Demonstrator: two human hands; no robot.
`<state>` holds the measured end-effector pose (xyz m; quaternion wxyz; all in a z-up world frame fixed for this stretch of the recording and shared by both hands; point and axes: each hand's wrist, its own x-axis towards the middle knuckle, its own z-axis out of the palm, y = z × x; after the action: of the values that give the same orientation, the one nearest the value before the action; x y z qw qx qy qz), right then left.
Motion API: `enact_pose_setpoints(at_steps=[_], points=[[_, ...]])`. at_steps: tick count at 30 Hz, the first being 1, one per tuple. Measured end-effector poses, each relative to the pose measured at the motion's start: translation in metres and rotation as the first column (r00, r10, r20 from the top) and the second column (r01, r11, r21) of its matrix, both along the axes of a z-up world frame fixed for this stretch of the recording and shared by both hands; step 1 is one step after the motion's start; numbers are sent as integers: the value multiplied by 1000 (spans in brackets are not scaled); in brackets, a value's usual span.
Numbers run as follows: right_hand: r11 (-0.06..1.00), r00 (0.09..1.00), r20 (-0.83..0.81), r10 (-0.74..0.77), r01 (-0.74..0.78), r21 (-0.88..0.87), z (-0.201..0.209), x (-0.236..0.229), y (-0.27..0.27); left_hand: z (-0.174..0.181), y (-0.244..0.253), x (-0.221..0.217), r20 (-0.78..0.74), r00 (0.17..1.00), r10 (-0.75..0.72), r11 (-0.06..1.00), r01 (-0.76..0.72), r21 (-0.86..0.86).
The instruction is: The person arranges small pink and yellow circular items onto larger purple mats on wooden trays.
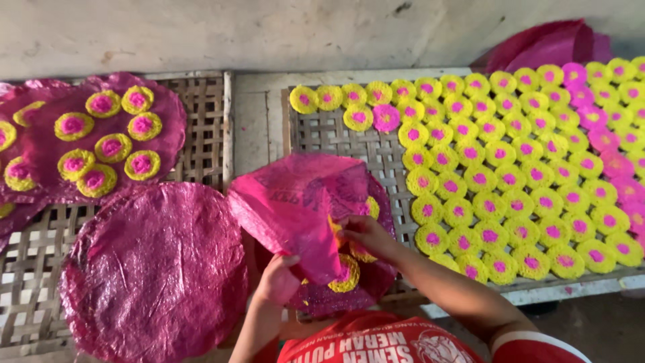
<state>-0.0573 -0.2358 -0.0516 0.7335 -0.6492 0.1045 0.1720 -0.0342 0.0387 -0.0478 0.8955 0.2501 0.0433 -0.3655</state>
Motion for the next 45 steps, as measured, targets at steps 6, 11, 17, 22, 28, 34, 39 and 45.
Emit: enact_pose_setpoints(at_steps=[6, 11, 17, 22, 28, 34, 39, 45], points=[[988, 995, -49, -83, 89, 127, 4, 74, -43, 11, 93, 34, 193, 911, 364, 796, -411, 445], [912, 923, 17, -385, 378, 162, -2, 182, -100, -18, 256, 35, 476, 770, 424, 581, -635, 509], [908, 886, 298, -356, 404, -116, -27, 289, -114, -47, 331, 25, 643, 756, 124, -194, -617, 763], [572, 902, 411, -129, 406, -712, -41, 319, -91, -21, 285, 53, 563, 804, 190, -550, -388, 739], [90, 727, 612, 312, 618, -781, -8, 294, -73, 58, 164, 76, 790, 530, -308, -515, -791, 330], [351, 805, 263, 531, 73, -933, 42, 230, 1, 79, 18, 106, 620, 674, -402, 50, -660, 750], [71, 746, -96, 659, -190, -979, 50, 159, 7, 32, -29, 129, 528, 586, -615, -30, -686, 727], [29, 692, 152, 705, 186, -982, 28, 122, -4, -8, -43, 137, 600, 589, -542, 36, -697, 716]])
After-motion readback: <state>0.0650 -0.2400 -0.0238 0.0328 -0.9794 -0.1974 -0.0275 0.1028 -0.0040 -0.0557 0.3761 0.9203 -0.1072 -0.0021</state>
